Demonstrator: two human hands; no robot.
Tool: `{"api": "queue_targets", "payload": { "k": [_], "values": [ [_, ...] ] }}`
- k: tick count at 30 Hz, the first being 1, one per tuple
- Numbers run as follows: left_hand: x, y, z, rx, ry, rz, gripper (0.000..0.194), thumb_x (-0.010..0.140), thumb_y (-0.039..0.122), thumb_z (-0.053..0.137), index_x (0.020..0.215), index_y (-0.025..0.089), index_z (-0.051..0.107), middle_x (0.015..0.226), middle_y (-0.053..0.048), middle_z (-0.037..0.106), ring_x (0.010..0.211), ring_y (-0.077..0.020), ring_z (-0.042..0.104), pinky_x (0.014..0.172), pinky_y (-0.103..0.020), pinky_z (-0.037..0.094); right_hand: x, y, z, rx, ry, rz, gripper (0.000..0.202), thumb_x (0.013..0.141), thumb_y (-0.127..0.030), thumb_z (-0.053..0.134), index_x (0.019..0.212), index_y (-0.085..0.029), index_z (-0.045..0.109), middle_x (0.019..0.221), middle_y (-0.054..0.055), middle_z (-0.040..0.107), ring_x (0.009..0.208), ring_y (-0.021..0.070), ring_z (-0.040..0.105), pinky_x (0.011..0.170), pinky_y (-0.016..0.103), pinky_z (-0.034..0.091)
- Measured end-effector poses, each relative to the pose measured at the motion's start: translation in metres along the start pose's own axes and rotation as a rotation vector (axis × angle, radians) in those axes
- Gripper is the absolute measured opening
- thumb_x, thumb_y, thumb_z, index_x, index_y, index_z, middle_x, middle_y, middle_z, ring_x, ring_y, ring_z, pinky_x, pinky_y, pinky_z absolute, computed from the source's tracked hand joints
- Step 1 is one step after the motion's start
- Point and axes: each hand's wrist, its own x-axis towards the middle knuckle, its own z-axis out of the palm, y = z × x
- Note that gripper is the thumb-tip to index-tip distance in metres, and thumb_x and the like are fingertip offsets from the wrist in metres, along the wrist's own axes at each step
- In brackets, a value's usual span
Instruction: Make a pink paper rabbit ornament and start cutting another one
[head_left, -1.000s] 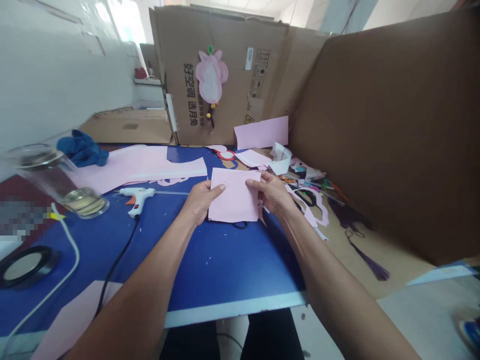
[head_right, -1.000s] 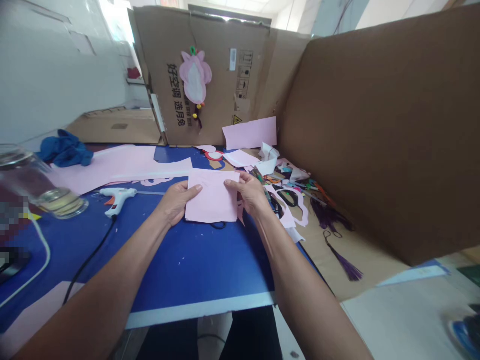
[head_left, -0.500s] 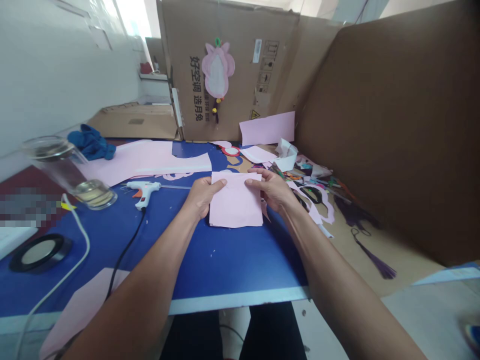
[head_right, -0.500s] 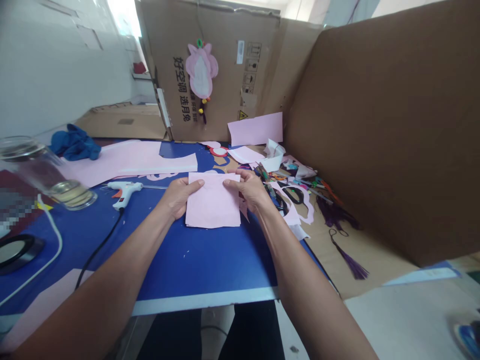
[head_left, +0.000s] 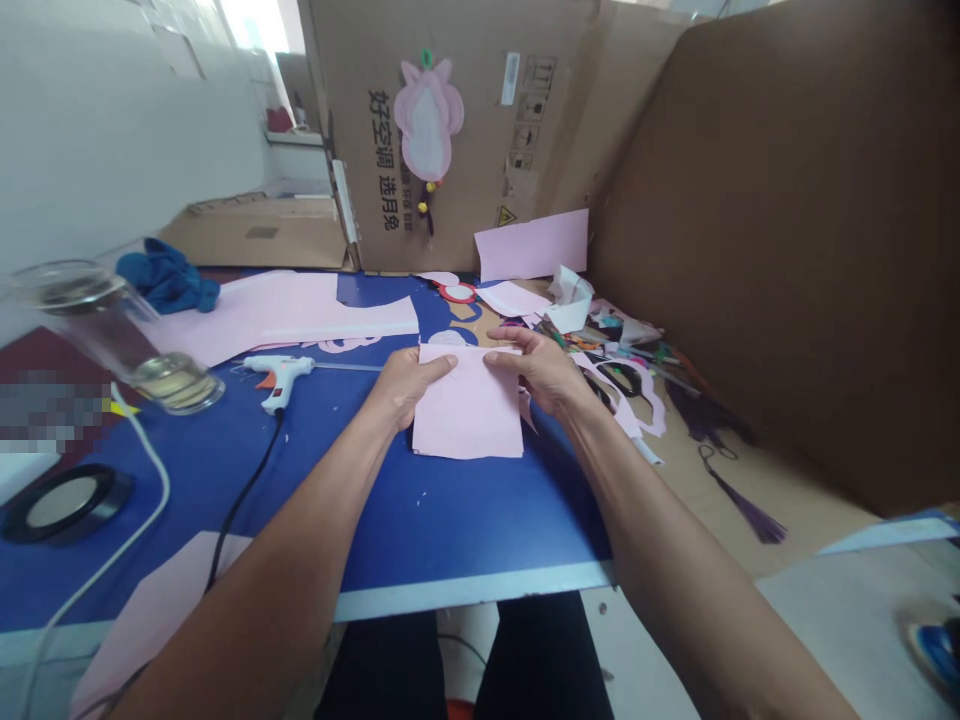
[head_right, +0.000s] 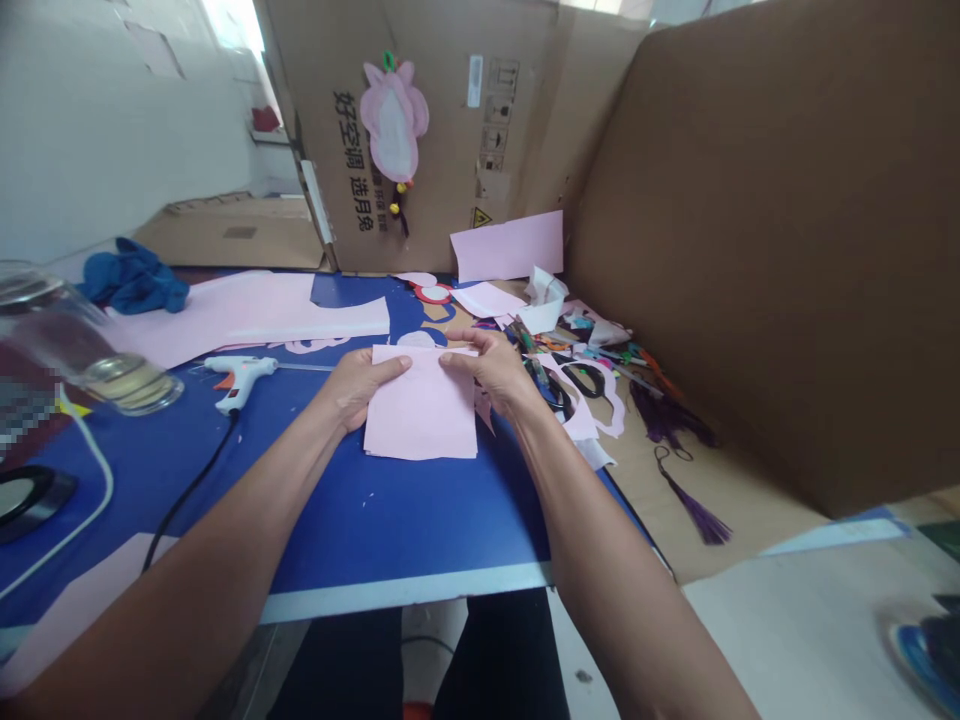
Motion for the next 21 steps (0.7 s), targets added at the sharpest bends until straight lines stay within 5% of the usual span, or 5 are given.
{"api": "queue_targets", "payload": {
  "k": [21],
  "values": [
    [-0.012, 0.005, 0.006, 0.267, -0.004, 0.059, 0.022, 0.066, 0.026, 0.092, 0.081, 0.016, 0.080, 0.075, -0.008, 0.079, 0.064, -0.0213, 0.070, 0.061, -0.031, 0.054, -0.004, 0.000, 0.006, -0.135, -0.161, -0.044, 0.043, 0.062, -0.024, 0.097, 0.100, -0.022, 0.078, 0.081, -0.001, 0.078, 0.070, 0.0145, 0.071, 0.068, 0.027, 0.057]
  ]
}}
